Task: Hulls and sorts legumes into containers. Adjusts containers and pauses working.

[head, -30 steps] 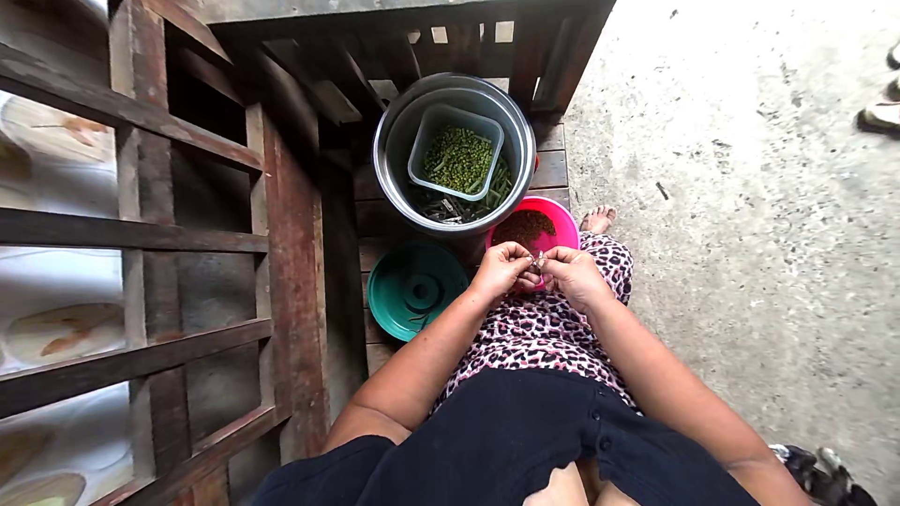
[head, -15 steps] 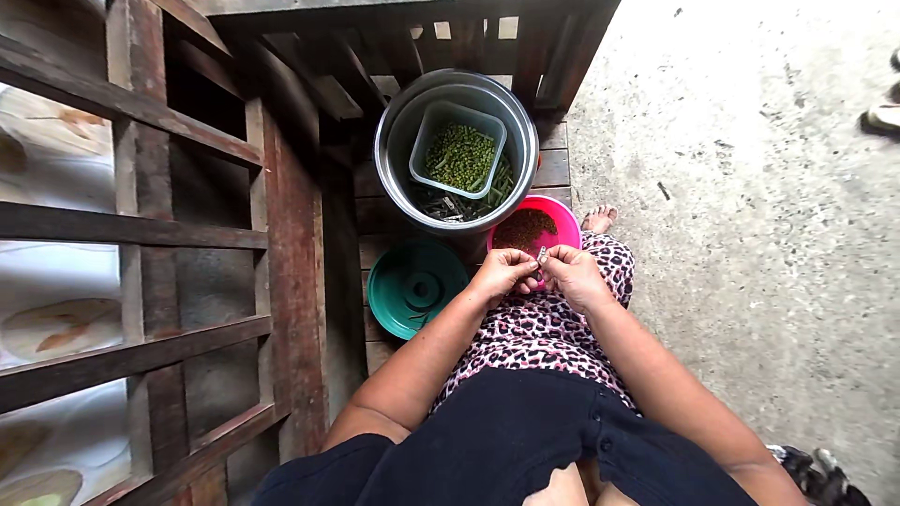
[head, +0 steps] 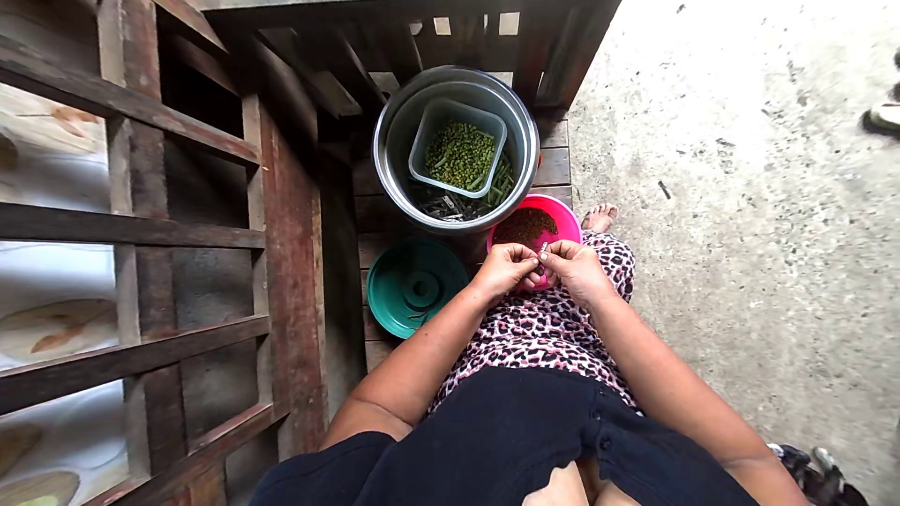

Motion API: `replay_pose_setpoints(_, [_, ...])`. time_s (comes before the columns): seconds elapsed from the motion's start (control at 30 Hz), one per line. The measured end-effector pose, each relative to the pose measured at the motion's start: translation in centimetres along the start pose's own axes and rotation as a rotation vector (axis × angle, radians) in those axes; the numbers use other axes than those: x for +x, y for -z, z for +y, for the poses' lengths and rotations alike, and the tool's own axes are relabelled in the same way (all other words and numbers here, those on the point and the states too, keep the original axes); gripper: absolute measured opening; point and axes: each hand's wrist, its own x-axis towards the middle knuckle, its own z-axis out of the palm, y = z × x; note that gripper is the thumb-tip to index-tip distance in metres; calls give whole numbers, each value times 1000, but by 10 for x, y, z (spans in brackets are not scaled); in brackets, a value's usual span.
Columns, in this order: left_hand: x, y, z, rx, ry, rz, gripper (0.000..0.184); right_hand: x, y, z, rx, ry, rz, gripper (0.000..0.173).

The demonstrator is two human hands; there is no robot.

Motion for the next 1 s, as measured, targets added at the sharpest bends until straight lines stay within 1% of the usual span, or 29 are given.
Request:
replay_pose_setpoints(0.23, [3, 1, -2, 18, -32, -33, 7, 0, 4, -1, -101, 35, 9, 4])
replay_pose_setpoints(0.37, [5, 3, 0, -8, -24, -44, 8, -1, 5, -2, -53, 2, 10, 4])
replay_pose_setpoints(0.43, [6, 1, 3, -47, -11, -3, 6, -2, 4, -3, -51, -5, 19, 6])
replay_pose_setpoints(0.5, [6, -5, 10, -88, 45, 56, 6, -4, 3, -3, -140, 33, 21, 9])
replay_pose_setpoints(0.57, [1, -12, 18, -97, 101, 90, 8, -5, 3, -3, -243, 94, 28, 8])
replay_pose_setpoints(0.67, [-2, -11, 15, -74, 82, 71, 9, -5, 3, -3, -348, 162, 28, 4])
replay_pose_setpoints(0.7, [0, -9, 12, -71, 64, 63, 9, -4, 3, -3, -355, 165, 26, 3])
replay_pose_setpoints(0.8, [5, 0, 3, -45, -2, 15, 7, -3, 4, -4, -309, 102, 8, 4])
replay_pose_setpoints(0.9, [10, 3, 3, -83, 11, 7, 5, 0, 5, -3, -273, 72, -3, 4])
replay_pose_setpoints(1.0, [14, 4, 4, -116, 3, -4, 6, 1, 3, -3, -270, 86, 21, 3])
